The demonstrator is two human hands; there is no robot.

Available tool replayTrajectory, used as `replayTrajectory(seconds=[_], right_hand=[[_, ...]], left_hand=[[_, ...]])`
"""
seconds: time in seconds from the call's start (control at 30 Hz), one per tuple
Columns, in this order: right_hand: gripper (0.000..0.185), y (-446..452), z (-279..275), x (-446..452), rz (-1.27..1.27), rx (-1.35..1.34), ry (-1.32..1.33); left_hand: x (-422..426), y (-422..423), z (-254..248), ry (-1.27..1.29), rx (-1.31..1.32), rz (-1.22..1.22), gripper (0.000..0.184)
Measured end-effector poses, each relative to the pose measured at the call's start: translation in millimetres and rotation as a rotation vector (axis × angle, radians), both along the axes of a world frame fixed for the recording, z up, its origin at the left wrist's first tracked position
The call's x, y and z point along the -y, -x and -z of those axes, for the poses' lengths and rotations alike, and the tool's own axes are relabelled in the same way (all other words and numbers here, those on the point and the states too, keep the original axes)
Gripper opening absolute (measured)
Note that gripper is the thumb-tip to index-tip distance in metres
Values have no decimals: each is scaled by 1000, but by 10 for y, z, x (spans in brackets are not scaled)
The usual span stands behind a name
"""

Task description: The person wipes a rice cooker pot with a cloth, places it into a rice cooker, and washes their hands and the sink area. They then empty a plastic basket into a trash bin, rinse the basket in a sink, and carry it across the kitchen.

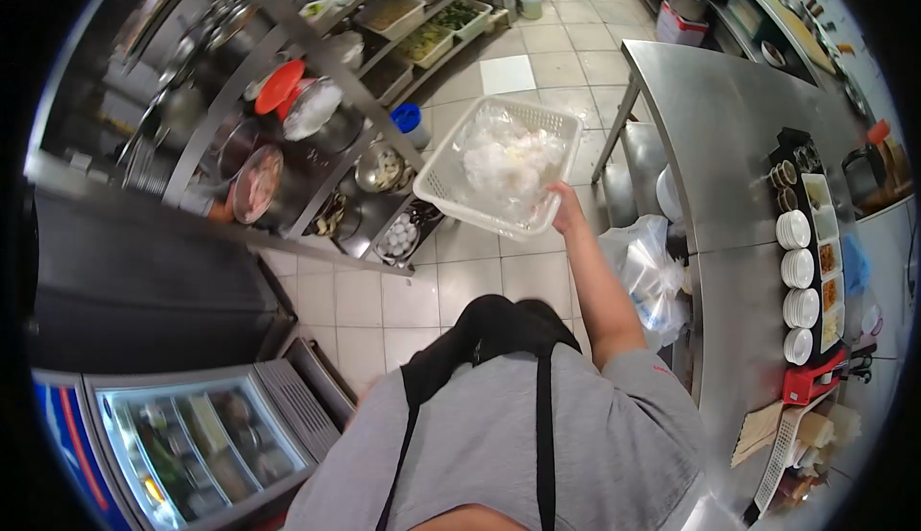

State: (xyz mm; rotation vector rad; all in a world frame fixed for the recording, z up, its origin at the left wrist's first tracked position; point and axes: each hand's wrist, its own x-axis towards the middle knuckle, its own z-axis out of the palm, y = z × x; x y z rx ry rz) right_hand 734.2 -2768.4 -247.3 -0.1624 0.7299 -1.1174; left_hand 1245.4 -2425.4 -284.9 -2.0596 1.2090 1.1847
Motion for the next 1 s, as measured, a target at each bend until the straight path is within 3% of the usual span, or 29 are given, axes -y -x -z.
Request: replayTrajectory(seconds=[0.1, 0.17, 0.2, 0.27, 0.37, 0.43, 0.47, 0.53, 0.57, 0.67, 0.8, 0.9, 1.0], right_hand=[[48, 179, -296, 647, 92, -70, 41], [40, 275, -141, 1031, 136, 13, 10], [36, 391, -88, 1314, 161, 54, 11], [37, 638, -16, 1854, 125, 52, 44], [38, 851, -154, 2638, 157, -54, 86], [37, 967, -157, 3065, 177, -86, 54], [37, 1067, -112, 3393, 169, -81, 45], [35, 1235, -61, 4082, 167, -81, 33], [35, 1284, 112, 4451, 169, -35, -4], [30, 1422, -127, 5272, 206, -20, -15], [32, 1904, 140, 6399, 256, 20, 23], [37, 2436, 263, 7066, 345, -33, 13], [38, 3040, 192, 7620, 352, -149, 4]], left_hand=[[2398, 205, 101, 340, 81, 401, 40], [3779, 1115, -588, 500, -105, 283, 38], [4345, 1390, -559, 667, -345, 252, 38], [5345, 2023, -640, 643, -489, 184, 35], [6258, 2552, -639, 765, -307, 385, 32], [6623, 2627, -432, 613, -532, 148, 40], [6845, 2452, 9, 531, -422, 213, 41], [7036, 2307, 15, 373, -294, 282, 38], [7065, 2023, 287, 221, -339, -9, 36], [7176, 1645, 233, 15, -257, -17, 28], [7809, 1533, 107, -202, -81, 24, 25], [8874, 1559, 45, -269, -18, 256, 23], [10623, 1889, 123, -180, 75, 851, 22]])
